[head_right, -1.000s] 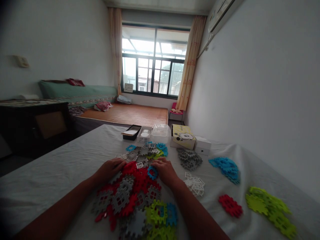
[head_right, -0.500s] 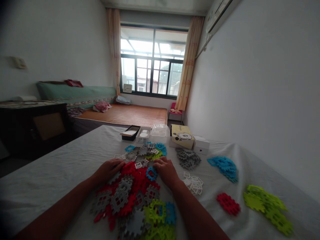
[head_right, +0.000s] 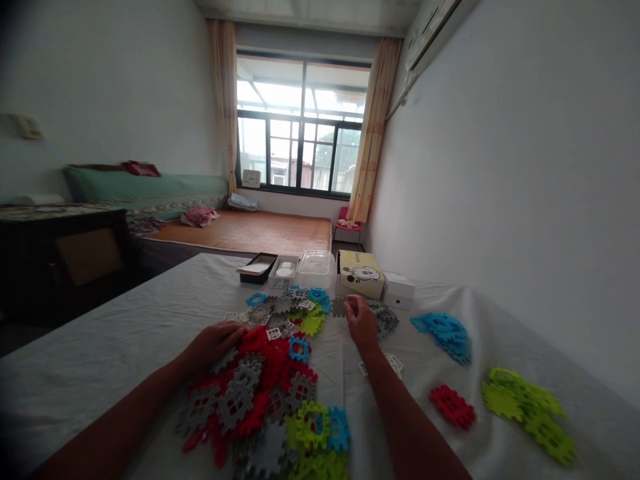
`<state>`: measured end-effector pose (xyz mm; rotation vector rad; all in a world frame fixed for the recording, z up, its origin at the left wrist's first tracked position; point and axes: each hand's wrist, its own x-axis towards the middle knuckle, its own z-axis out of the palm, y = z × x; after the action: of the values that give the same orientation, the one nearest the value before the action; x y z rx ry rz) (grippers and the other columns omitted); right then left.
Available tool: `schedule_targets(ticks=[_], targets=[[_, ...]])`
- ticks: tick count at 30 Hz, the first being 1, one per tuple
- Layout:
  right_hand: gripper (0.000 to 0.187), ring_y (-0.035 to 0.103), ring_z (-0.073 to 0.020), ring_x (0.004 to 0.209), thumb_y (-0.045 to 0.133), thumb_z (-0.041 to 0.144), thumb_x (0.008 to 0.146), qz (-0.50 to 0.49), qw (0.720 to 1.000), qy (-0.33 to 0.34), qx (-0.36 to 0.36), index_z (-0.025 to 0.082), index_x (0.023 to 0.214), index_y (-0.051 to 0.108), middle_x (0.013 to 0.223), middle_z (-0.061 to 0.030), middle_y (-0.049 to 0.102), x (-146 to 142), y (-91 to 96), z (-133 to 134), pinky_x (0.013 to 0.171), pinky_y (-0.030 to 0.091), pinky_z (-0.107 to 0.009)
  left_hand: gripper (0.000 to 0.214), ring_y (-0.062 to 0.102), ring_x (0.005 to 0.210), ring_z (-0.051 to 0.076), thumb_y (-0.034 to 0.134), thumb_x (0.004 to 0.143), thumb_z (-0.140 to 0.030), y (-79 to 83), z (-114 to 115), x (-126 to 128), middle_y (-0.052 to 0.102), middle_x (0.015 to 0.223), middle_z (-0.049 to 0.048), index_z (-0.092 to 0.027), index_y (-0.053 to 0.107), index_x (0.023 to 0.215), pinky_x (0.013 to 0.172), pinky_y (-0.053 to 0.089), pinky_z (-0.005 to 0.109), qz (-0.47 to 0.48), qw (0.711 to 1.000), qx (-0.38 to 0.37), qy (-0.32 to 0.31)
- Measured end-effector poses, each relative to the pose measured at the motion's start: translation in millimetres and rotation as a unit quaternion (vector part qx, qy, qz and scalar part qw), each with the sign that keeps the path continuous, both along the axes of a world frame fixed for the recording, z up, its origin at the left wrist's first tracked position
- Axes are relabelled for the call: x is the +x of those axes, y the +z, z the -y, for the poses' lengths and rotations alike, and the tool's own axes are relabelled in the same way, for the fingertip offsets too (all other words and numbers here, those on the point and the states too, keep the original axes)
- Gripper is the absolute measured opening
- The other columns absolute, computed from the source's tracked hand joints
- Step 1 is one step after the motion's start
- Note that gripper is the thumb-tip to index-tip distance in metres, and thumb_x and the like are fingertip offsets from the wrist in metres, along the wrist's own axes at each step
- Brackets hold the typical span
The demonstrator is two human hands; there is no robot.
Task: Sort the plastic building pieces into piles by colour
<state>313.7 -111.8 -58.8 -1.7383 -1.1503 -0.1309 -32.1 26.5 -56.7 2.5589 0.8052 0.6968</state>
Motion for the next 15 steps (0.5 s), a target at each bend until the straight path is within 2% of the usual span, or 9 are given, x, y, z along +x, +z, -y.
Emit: schedule_targets(ticks=[3,5,7,9,10,12,13,15], targets=[[0.035,0.065,-0.0218,0.080,0.046,0.041,0.078,-0.020,0.995,-0.097,0.012,0.015,0.098,0.061,0.088,-0.0104,0.069,37.8,-1.6,9.5,0.075,0.049,-0.033,0.036,0.061,0.085,0.019,0.038,0.087,-0.044,-1.6,-1.0,0.2,0.070,0.091,0.0019,-0.026,0.069,0.090,0.081,0.045,0.027,-0.001,1.000,0.005,0.000],[0.035,0.064,-0.0234,0.082,0.047,0.038,0.076,-0.014,0.993,-0.121,0.006,0.014,0.098,0.061,0.092,-0.0127,0.068,53.2,-1.5,15.5,0.077,0.048,-0.036,0.036,0.061,0.085,0.018,0.037,0.088,-0.043,-3.0,-2.1,-0.1,0.069,0.091,0.0023,-0.025,0.068,0.090,0.082,0.044,0.026,-0.005,1.000,0.009,-0.002],[0.034,0.061,-0.0251,0.092,0.049,0.033,0.074,0.021,0.991,-0.129,0.013,0.014,0.099,0.061,0.103,-0.0149,0.066,55.6,1.6,18.0,0.085,0.044,-0.040,0.037,0.061,0.086,0.018,0.036,0.089,-0.043,-3.7,-2.9,-0.5,0.069,0.092,0.0028,-0.025,0.068,0.091,0.082,0.044,0.026,-0.012,1.000,0.011,-0.006],[0.033,0.059,-0.0244,0.097,0.049,0.030,0.075,0.056,0.993,-0.101,0.010,0.015,0.103,0.061,0.108,-0.0143,0.063,42.2,9.7,16.8,0.089,0.041,-0.042,0.037,0.060,0.087,0.018,0.035,0.090,-0.042,-3.6,-3.0,-0.7,0.069,0.093,0.0032,-0.024,0.067,0.090,0.082,0.043,0.026,-0.015,1.000,0.013,-0.008],[0.033,0.059,-0.0232,0.095,0.049,0.030,0.077,0.063,0.996,-0.058,-0.003,0.015,0.105,0.060,0.107,-0.0131,0.064,29.2,15.7,15.7,0.088,0.042,-0.041,0.037,0.060,0.088,0.019,0.035,0.090,-0.042,-3.4,-2.8,-0.7,0.069,0.093,0.0033,-0.024,0.067,0.089,0.082,0.043,0.026,-0.016,1.000,0.013,-0.009],[0.031,0.060,-0.0203,0.090,0.047,0.033,0.082,0.058,0.993,0.089,-0.049,0.018,0.106,0.061,0.100,-0.0095,0.066,-7.6,30.4,15.0,0.081,0.046,-0.037,0.038,0.060,0.088,0.018,0.034,0.090,-0.042,-2.7,-2.2,-0.5,0.068,0.093,0.0033,-0.024,0.067,0.087,0.081,0.043,0.026,-0.017,1.000,0.012,-0.010],[0.030,0.060,-0.0193,0.091,0.048,0.036,0.084,0.064,0.979,0.181,-0.070,0.020,0.105,0.062,0.101,-0.0080,0.066,-30.1,38.1,16.3,0.080,0.046,-0.034,0.038,0.060,0.088,0.018,0.034,0.090,-0.042,-2.5,-1.9,-0.3,0.068,0.093,0.0033,-0.023,0.067,0.087,0.081,0.043,0.026,-0.017,1.000,0.011,-0.010],[0.029,0.056,-0.0185,0.103,0.054,0.040,0.083,0.127,0.923,0.351,-0.096,0.024,0.107,0.063,0.108,-0.0051,0.065,-77.7,51.5,23.3,0.091,0.041,-0.034,0.038,0.060,0.088,0.018,0.034,0.090,-0.043,-2.5,-1.5,0.0,0.068,0.093,0.0033,-0.023,0.066,0.087,0.081,0.043,0.026,-0.015,1.000,0.008,-0.011]])
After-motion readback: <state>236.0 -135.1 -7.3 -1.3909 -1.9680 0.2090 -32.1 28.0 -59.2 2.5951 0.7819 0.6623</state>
